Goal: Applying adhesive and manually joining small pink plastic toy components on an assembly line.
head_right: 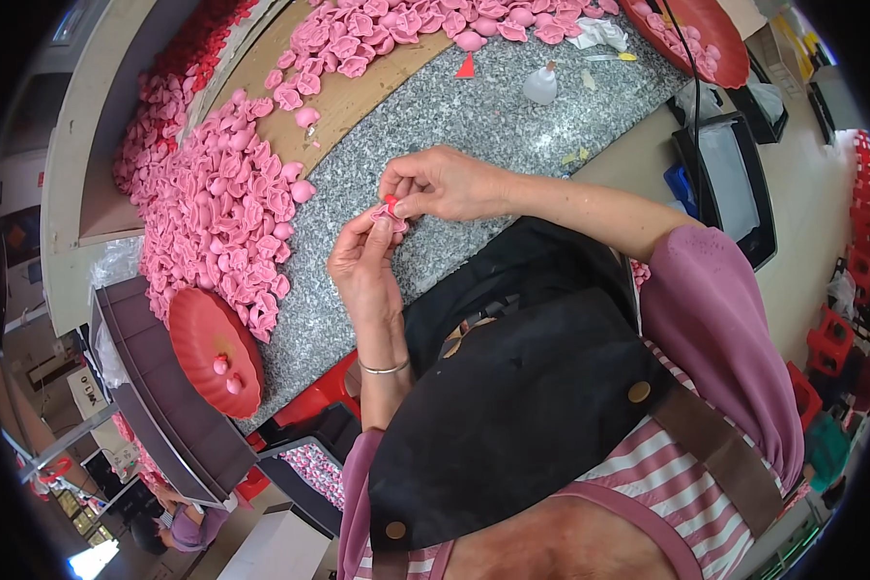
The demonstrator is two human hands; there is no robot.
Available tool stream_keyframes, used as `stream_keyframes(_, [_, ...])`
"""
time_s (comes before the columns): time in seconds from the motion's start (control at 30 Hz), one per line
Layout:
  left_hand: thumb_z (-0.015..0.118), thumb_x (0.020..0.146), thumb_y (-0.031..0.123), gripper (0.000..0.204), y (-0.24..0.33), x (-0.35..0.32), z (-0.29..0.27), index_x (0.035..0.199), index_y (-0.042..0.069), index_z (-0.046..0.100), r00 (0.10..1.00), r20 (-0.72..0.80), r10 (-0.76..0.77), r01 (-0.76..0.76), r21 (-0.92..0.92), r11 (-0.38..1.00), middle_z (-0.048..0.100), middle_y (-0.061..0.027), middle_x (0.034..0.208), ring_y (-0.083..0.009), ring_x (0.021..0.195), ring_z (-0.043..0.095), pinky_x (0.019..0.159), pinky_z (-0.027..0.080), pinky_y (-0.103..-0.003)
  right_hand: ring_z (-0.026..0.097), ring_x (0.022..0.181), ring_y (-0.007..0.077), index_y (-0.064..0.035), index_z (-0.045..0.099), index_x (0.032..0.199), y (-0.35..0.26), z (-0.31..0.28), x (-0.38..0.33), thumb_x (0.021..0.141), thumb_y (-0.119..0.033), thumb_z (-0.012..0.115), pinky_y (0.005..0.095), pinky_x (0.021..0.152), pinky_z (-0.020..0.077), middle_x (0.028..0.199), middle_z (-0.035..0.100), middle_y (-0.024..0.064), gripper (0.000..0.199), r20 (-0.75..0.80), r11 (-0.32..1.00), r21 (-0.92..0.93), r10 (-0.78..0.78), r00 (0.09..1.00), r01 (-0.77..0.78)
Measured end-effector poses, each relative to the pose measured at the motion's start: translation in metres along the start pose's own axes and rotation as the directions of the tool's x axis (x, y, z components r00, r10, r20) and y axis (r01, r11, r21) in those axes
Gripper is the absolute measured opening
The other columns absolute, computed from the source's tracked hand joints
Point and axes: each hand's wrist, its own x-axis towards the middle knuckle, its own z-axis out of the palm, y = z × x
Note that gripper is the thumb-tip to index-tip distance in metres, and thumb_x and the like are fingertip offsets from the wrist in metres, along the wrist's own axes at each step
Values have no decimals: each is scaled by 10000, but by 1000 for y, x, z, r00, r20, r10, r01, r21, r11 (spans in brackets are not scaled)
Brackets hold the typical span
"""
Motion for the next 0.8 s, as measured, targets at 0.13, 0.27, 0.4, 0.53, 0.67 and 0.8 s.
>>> stream_keyframes(0.13, [576,847,-55,166,0,-8,16,1008,-50,616,956,-29,293,-279,231,932,584,-58,883,-96,741,568,701,484,-215,587,869,93,-2,556,1038,6,1,3,859,-40,598,252,773,496,919,613,38,188,29,967,255,13,999,-20])
stream_keyframes(0.27, [588,839,-62,172,-3,-5,14,1009,-51,613,928,-29,372,-341,341,876,528,-41,915,-114,814,594,744,510,-242,582,877,95,-4,559,1061,7,-2,6,856,-43,602,253,787,492,922,612,37,213,18,980,193,-44,999,40])
stream_keyframes(0.4, [597,836,-59,170,1,5,3,1004,-49,620,977,48,206,-212,168,963,540,-40,903,-105,827,590,735,500,-220,586,875,97,9,579,1051,4,-7,7,835,-18,619,256,797,498,925,616,48,222,17,987,39,-156,988,155])
stream_keyframes(0.53, [604,827,-65,156,4,3,7,981,-47,626,976,43,212,-216,157,964,546,-37,883,-92,798,580,712,487,-205,595,859,101,15,590,1045,-4,-5,6,822,-5,628,255,794,504,916,621,53,227,-9,996,0,-94,996,94])
stream_keyframes(0.67, [600,820,-78,146,7,6,10,957,-37,630,977,24,211,-212,142,967,544,-35,882,-90,779,574,694,481,-205,601,847,105,14,581,1044,-2,0,6,829,1,617,251,780,507,906,623,57,218,-47,989,118,-80,996,85])
stream_keyframes(0.8, [597,819,-82,233,10,16,5,1042,-15,600,976,129,175,-193,143,971,551,-35,911,-88,772,570,685,479,-202,603,829,114,22,579,1021,2,5,7,816,-15,614,262,758,503,893,626,60,211,-141,957,277,-47,989,85])
